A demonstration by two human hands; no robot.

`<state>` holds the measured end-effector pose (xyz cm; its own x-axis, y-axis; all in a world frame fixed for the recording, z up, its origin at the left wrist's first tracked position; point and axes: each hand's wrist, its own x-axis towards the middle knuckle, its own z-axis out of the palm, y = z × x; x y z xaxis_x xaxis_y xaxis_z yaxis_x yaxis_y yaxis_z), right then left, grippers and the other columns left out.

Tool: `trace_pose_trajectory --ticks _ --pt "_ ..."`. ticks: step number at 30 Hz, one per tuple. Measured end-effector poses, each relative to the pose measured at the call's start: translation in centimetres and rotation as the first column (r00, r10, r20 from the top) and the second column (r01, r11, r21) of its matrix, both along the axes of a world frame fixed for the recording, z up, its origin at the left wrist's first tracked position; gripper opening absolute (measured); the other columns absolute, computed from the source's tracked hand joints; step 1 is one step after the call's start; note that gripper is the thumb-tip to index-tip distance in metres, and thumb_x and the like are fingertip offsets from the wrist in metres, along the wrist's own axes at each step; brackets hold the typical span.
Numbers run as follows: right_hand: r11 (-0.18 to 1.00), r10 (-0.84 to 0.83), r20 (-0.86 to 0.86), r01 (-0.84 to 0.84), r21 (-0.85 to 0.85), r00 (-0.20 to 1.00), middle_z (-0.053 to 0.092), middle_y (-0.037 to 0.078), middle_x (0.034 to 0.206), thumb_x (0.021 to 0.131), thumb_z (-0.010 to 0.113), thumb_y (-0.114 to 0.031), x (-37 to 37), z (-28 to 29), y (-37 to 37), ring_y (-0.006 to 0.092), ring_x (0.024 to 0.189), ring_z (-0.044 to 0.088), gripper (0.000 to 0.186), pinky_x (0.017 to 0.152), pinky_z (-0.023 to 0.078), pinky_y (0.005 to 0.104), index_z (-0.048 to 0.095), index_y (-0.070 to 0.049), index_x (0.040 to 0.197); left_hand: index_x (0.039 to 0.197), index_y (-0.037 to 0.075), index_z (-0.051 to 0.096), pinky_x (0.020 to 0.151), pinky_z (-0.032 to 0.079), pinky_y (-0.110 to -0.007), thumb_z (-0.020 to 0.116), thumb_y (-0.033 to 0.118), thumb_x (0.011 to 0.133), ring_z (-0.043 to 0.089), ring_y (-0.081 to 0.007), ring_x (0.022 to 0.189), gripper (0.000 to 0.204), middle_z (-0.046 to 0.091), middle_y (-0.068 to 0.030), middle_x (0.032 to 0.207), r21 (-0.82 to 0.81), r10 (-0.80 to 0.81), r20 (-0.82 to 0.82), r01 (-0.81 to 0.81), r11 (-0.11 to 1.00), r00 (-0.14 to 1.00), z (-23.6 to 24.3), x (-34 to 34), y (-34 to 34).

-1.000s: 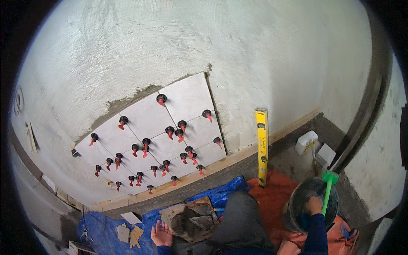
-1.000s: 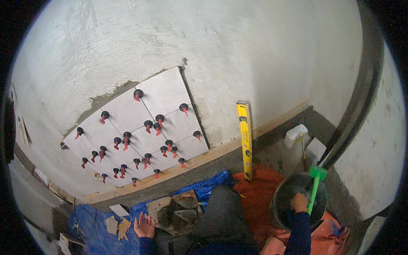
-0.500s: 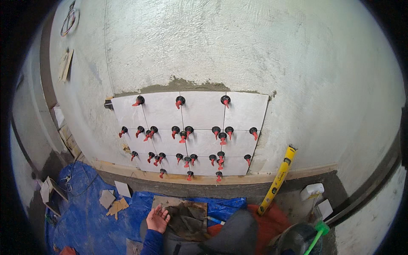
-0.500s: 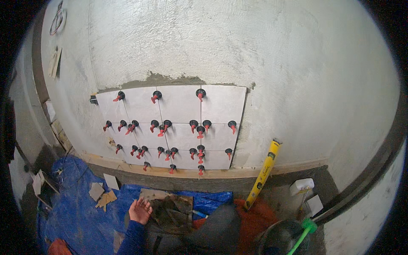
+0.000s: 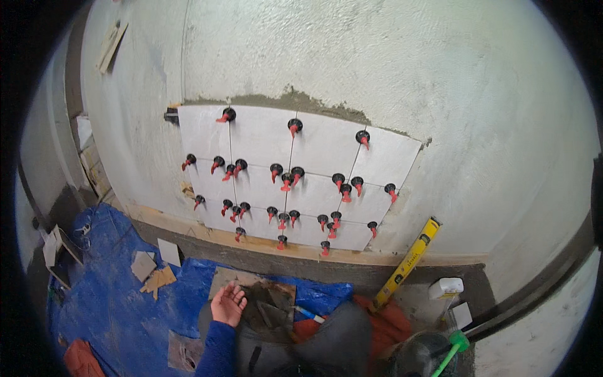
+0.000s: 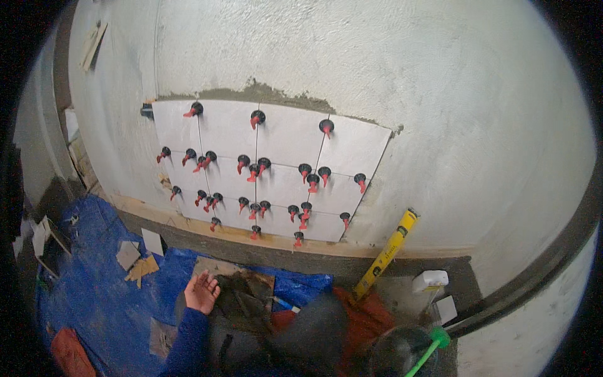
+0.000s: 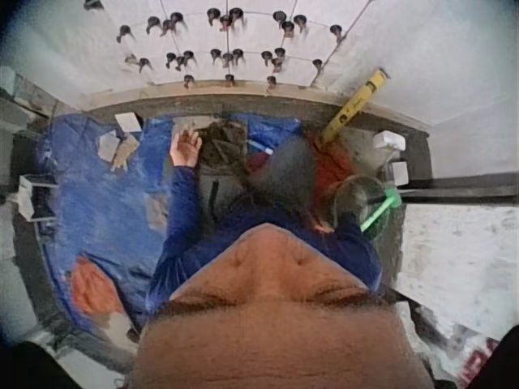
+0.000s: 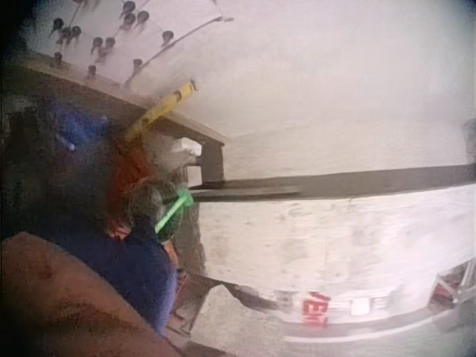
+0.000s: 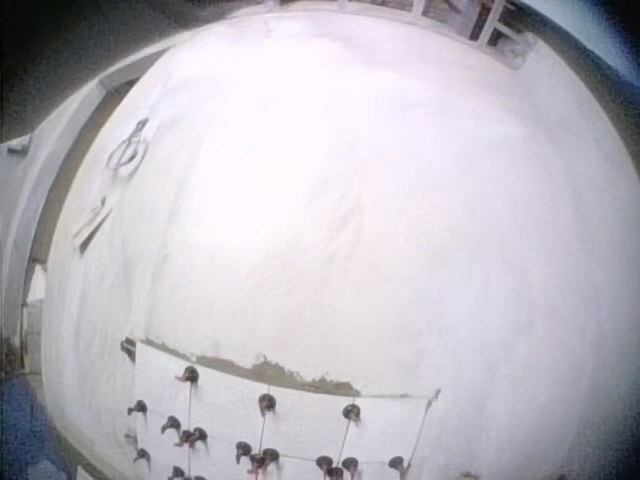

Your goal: The person is installing white tiles on a wall using tile leveling clips. They apply adhesive with a trowel, tap tiles into place with a rubber mallet, wipe excess adhesive with a sponge, and check alignment with a spirit level.

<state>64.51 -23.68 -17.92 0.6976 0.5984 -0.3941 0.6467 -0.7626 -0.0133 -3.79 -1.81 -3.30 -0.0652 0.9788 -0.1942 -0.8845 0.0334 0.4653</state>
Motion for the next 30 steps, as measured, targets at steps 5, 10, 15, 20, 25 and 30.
trace_pose_trajectory --ticks 5,10,15,20,25,30 --pt "0.997 0.064 0.017 -0.063 -0.048 0.998 0.067 0.023 0.131 0.095 0.058 -0.053 2.0 -1.1 -1.7 0.042 0.114 0.066 0.061 0.095 0.055 0.0505 0.066 -0.008 0.135 0.119 0.009 0.07 0.083 0.056 -0.041 0.063 0.039 0.1 0.068 -0.0242 0.098 0.036 0.07 -0.0058 0.106 -0.056 0.032 0.011 -0.032 0.998 0.999 0.4 0.1 0.1" --pt "0.982 0.156 0.013 -0.153 -0.111 0.988 0.068 0.022 0.131 0.095 0.057 -0.057 4.9 -3.9 -2.7 0.0425 0.113 0.067 0.064 0.094 0.055 0.0507 0.065 -0.009 0.136 0.123 0.007 0.069 0.085 0.056 -0.041 0.064 0.037 0.101 0.068 -0.0241 0.101 0.037 0.07 -0.0072 0.111 -0.064 0.02 0.02 -0.019 0.998 1.0 0.6 -0.3 0.2" --pt "0.926 0.341 0.011 -0.334 -0.178 0.94 0.068 0.022 0.131 0.095 0.056 -0.06 7.9 -6.5 -3.7 0.043 0.113 0.067 0.067 0.093 0.055 0.0509 0.065 -0.01 0.137 0.124 0.007 0.068 0.086 0.056 -0.041 0.063 0.038 0.101 0.067 -0.0239 0.101 0.039 0.07 -0.0073 0.111 0.01 0.022 0.038 -0.023 1.0 0.999 -0.2 -0.6 0.0" --pt "0.998 0.053 -0.014 -0.053 0.02 0.998 0.068 0.021 0.13 0.096 0.056 -0.051 6.4 -3.6 -3.4 0.0402 0.112 0.066 0.059 0.093 0.055 0.0493 0.065 -0.009 0.138 0.122 0.007 0.069 0.084 0.056 -0.041 0.062 0.037 0.101 0.067 -0.0237 0.1 0.037 0.07 -0.0072 0.109 -0.029 0.026 0.05 -0.024 0.999 0.998 -0.1 -0.8 0.2" --pt "0.872 -0.177 -0.305 0.293 0.393 0.936 0.068 0.019 0.129 0.098 0.058 -0.032 2.6 2.6 -1.7 0.035 0.111 0.064 0.047 0.094 0.055 0.0464 0.065 -0.008 0.138 0.117 0.007 0.069 0.083 0.056 -0.041 0.064 0.032 0.098 0.07 -0.0245 0.096 0.032 0.073 -0.0077 0.104 -0.077 0.023 0.038 -0.02 0.997 0.999 0.4 -0.6 0.2" --pt "0.624 -0.225 -0.601 0.587 0.516 0.767 0.068 0.017 0.128 0.1 0.06 -0.017 0.1 5.8 -0.6 0.0315 0.112 0.062 0.04 0.095 0.054 0.0442 0.064 -0.007 0.138 0.119 0.006 0.068 0.086 0.055 -0.041 0.063 0.035 0.1 0.069 -0.0242 0.098 0.035 0.071 -0.0074 0.105 -0.046 0.019 0.07 -0.016 0.999 0.997 0.4 -0.5 0.0"
